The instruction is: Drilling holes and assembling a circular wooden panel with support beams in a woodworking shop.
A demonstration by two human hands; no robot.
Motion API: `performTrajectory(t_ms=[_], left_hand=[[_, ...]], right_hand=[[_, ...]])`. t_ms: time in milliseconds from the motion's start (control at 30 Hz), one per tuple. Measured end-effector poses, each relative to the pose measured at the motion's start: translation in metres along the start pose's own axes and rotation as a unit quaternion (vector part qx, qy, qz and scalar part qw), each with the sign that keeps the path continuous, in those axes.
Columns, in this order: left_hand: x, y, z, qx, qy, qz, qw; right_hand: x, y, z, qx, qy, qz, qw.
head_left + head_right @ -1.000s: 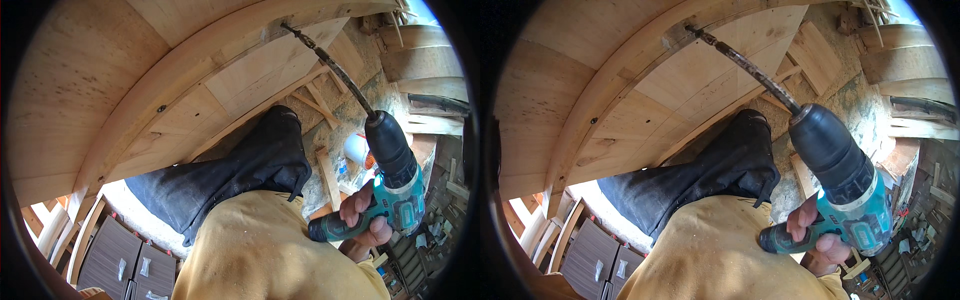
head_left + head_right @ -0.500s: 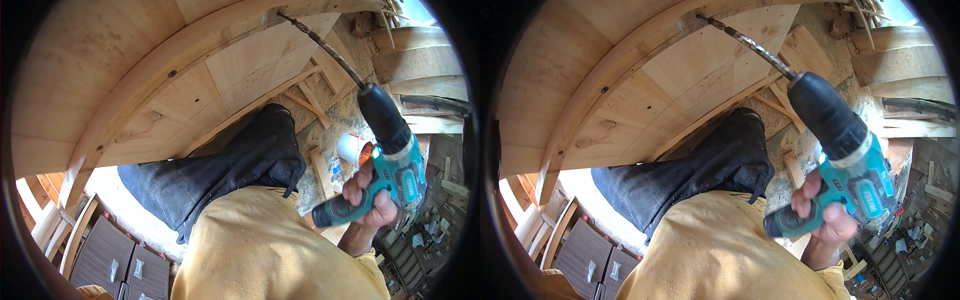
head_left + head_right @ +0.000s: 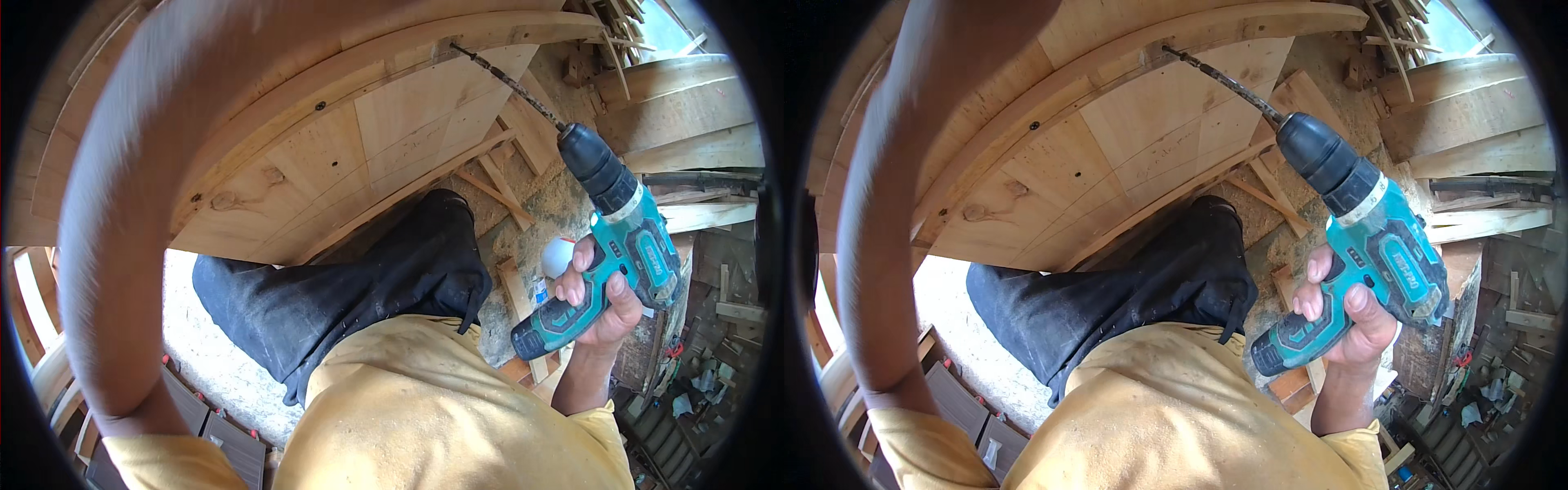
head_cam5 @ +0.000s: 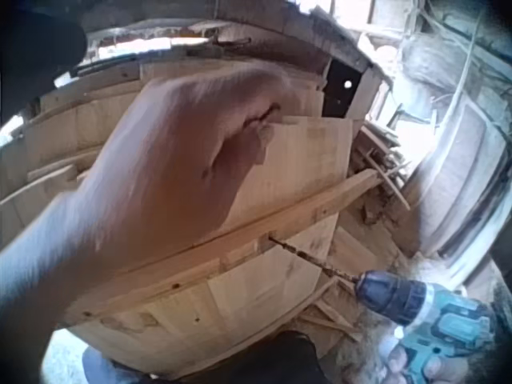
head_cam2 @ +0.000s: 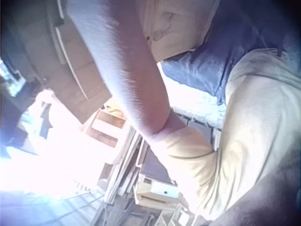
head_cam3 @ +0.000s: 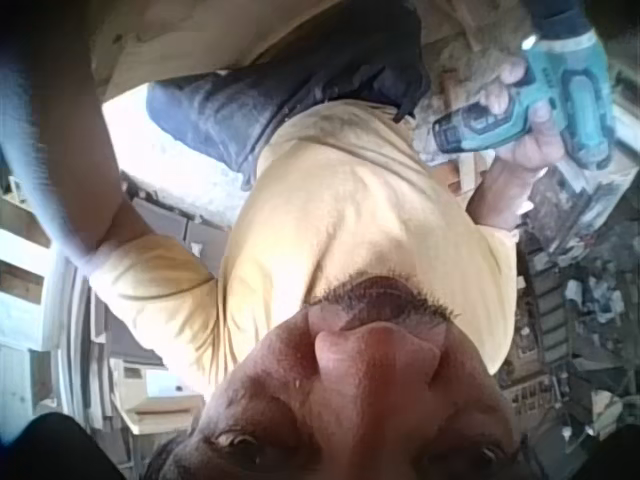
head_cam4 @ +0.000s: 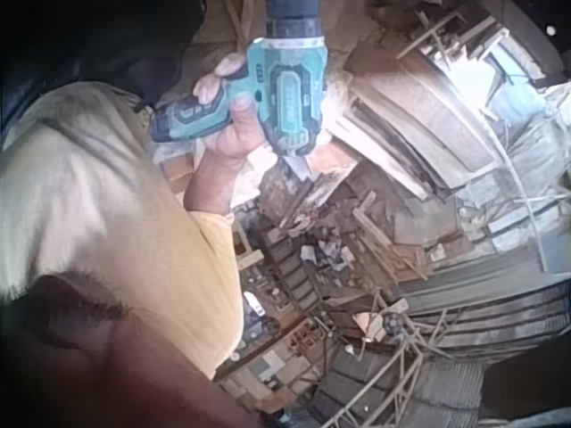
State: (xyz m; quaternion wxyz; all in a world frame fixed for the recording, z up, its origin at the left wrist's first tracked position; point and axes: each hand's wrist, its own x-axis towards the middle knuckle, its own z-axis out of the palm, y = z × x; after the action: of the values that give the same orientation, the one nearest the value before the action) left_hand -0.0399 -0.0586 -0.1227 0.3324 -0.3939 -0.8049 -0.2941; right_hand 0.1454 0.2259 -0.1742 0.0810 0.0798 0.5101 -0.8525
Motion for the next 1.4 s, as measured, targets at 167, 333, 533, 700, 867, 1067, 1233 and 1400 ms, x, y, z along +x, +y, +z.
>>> performTrajectory(t_ms=[167, 333, 533, 700, 867, 1067, 1233, 1400], left_hand=[[-0.026, 0.006, 0.005, -0.008, -0.113, -0.06, 0.992], [-0.032, 0.005, 0.025, 0.054, -0.182, -0.059, 0.98], [-0.022, 0.006, 0.035, 0.078, -0.251, -0.064, 0.963], [-0.024, 0.003, 0.037, 0.074, -0.216, -0.038, 0.973], [-0.02, 0.005, 0.038, 0.069, -0.249, -0.079, 0.963], [-0.03, -0.004, 0.046, 0.058, -0.202, -0.075, 0.975], [-0.02, 0.004, 0.038, 0.069, -0.24, -0.079, 0.965], [-0.03, -0.003, 0.048, 0.052, -0.188, -0.056, 0.979]], right_hand=[[0.0, -0.006, -0.002, 0.018, -0.011, 0.011, 1.0], [0.006, -0.009, -0.007, 0.002, -0.032, 0.018, 0.999], [0.004, -0.01, -0.008, -0.016, -0.027, 0.007, 0.999], [0.006, -0.009, -0.013, 0.003, -0.038, 0.016, 0.999], [0.008, -0.008, -0.016, 0.006, -0.046, 0.013, 0.999], [0.018, -0.016, -0.019, 0.012, -0.056, 0.033, 0.998], [0.011, -0.018, -0.012, -0.021, -0.048, 0.016, 0.998], [0.005, -0.016, -0.007, -0.054, -0.035, 0.003, 0.998]])
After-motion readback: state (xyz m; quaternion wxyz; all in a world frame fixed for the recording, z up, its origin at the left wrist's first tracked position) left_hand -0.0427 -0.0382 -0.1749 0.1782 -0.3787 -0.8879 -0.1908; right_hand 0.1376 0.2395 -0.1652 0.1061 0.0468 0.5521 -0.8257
